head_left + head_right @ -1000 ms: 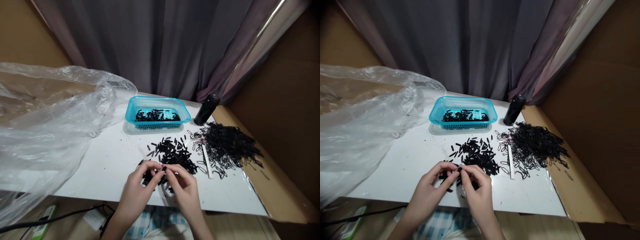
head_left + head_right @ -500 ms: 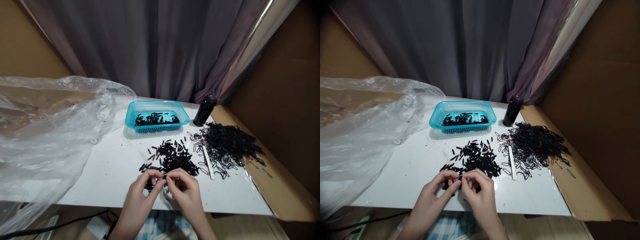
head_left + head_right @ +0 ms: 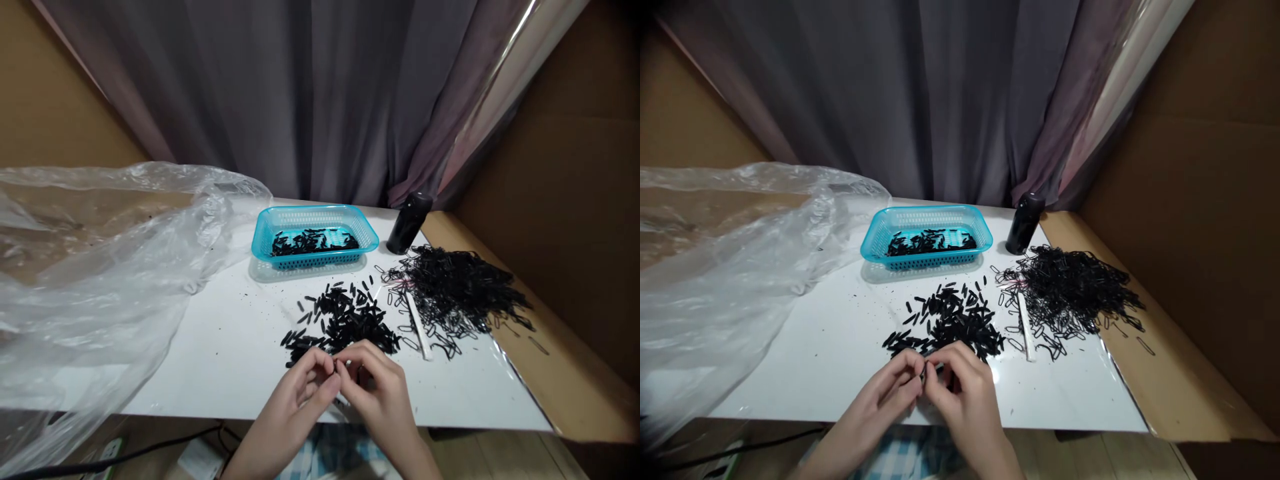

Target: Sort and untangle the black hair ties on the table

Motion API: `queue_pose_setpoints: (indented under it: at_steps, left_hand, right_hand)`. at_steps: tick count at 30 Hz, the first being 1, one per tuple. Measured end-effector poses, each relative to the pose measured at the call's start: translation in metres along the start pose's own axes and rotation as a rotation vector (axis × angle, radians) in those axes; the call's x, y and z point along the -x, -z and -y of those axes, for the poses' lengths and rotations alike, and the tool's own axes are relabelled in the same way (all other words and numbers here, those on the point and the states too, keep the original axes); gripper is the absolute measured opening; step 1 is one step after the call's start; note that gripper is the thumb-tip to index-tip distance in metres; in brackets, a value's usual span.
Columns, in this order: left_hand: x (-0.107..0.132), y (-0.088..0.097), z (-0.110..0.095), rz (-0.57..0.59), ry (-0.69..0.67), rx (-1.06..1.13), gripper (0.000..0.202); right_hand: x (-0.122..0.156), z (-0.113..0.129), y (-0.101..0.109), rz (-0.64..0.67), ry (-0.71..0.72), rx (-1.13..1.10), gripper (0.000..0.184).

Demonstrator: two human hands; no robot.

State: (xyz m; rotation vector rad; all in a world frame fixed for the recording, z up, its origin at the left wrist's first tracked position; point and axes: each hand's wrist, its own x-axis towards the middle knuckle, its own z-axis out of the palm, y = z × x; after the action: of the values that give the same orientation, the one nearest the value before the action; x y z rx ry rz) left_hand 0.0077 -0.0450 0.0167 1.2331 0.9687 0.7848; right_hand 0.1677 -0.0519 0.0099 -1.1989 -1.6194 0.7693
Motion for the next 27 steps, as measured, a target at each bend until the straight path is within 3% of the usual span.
queue_pose_setpoints:
  at_steps: [4,7,12,14,16,19,22,27]
  left_hand:
    - [-0.004,-0.011,-0.003,-0.061,-0.017,0.015,0.037]
    - [-0.002,-0.015,-0.004,-0.020,-0.029,0.027,0.037]
    - [0.003,-0.014,0.000,-0.054,-0.069,0.039,0.038]
    - [0.005,-0.009,0.003,-0.138,-0.114,0.077,0.038]
    - [0.007,0.000,0.007,-0.219,-0.161,0.119,0.038]
    - [0.009,0.014,0.010,-0.299,-0.209,0.048,0.032]
    - [0.009,0.023,0.010,-0.351,-0.246,-0.240,0.023]
    - [-0.004,0.025,0.012,-0.358,-0.387,-0.614,0.010]
  right_hand:
    - [0.004,0.002,0.007,-0.019,0.136,0.067,0.007]
    - [0.008,0.003,0.007,-0.063,0.047,-0.034,0.006]
    - [0.011,0.009,0.006,0.182,-0.414,-0.820,0.016]
    - [0.012,0.014,0.012,0.201,-0.448,-1.098,0.023]
    - [0.012,0.018,0.024,0.142,-0.412,-1.239,0.028]
    - [0.013,0.019,0.045,0.063,-0.402,-1.171,0.026]
    - [0.009,0.007,0.064,-0.054,-0.386,-0.893,0.022]
    - [-0.010,-0.026,0.101,-0.496,-0.251,-0.161,0.022]
